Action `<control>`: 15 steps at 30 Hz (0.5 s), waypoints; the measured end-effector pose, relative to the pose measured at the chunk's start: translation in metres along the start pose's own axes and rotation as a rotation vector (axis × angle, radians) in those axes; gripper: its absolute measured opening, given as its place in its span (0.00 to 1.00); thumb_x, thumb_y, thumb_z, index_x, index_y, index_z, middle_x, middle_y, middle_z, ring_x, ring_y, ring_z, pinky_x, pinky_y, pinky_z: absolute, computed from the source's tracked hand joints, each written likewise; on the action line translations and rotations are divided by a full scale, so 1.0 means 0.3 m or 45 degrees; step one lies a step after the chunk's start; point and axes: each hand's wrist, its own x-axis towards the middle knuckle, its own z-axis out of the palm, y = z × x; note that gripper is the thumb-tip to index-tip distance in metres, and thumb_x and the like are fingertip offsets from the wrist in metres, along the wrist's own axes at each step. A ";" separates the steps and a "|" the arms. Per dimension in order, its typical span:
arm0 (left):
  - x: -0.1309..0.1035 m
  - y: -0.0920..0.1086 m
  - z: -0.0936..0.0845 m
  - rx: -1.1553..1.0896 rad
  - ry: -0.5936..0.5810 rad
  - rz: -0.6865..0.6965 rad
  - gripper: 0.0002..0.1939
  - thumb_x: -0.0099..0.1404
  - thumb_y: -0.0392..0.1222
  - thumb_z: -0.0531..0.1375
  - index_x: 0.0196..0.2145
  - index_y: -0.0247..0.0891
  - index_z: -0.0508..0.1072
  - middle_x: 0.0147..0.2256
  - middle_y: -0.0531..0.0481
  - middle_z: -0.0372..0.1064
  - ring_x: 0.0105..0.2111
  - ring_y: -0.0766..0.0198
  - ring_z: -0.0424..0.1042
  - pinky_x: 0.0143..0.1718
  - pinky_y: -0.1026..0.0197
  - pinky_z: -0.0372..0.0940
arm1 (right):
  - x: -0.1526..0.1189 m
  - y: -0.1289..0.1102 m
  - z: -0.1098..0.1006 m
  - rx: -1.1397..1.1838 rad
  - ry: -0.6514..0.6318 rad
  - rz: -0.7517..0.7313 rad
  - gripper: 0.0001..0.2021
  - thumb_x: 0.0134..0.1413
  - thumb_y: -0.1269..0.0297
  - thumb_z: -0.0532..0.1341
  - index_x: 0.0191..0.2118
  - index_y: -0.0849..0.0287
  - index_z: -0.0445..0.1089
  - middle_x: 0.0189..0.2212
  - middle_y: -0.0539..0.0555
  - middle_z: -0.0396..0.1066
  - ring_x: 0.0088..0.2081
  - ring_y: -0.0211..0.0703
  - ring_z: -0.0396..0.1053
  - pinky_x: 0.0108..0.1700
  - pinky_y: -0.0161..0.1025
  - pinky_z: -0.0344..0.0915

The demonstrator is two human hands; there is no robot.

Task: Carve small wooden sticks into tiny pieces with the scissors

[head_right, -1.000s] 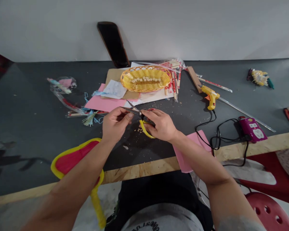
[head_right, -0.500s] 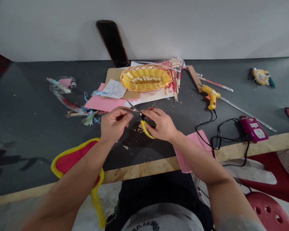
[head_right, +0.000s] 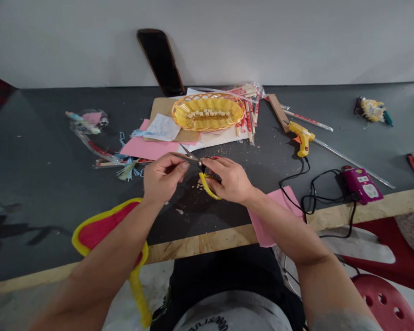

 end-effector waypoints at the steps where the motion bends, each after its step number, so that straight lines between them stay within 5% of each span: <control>1: -0.001 -0.003 0.002 0.001 0.003 0.007 0.08 0.62 0.44 0.65 0.30 0.37 0.76 0.31 0.50 0.74 0.26 0.68 0.67 0.27 0.65 0.61 | 0.000 0.000 0.001 -0.008 0.004 -0.005 0.20 0.60 0.67 0.60 0.58 0.60 0.67 0.40 0.58 0.77 0.44 0.48 0.75 0.50 0.46 0.72; 15: -0.006 -0.013 0.009 -0.002 0.010 0.021 0.07 0.61 0.41 0.66 0.28 0.38 0.76 0.35 0.50 0.79 0.27 0.68 0.72 0.29 0.64 0.66 | -0.001 0.012 0.018 -0.016 0.073 -0.026 0.20 0.61 0.62 0.61 0.58 0.56 0.65 0.48 0.60 0.76 0.49 0.51 0.73 0.52 0.51 0.72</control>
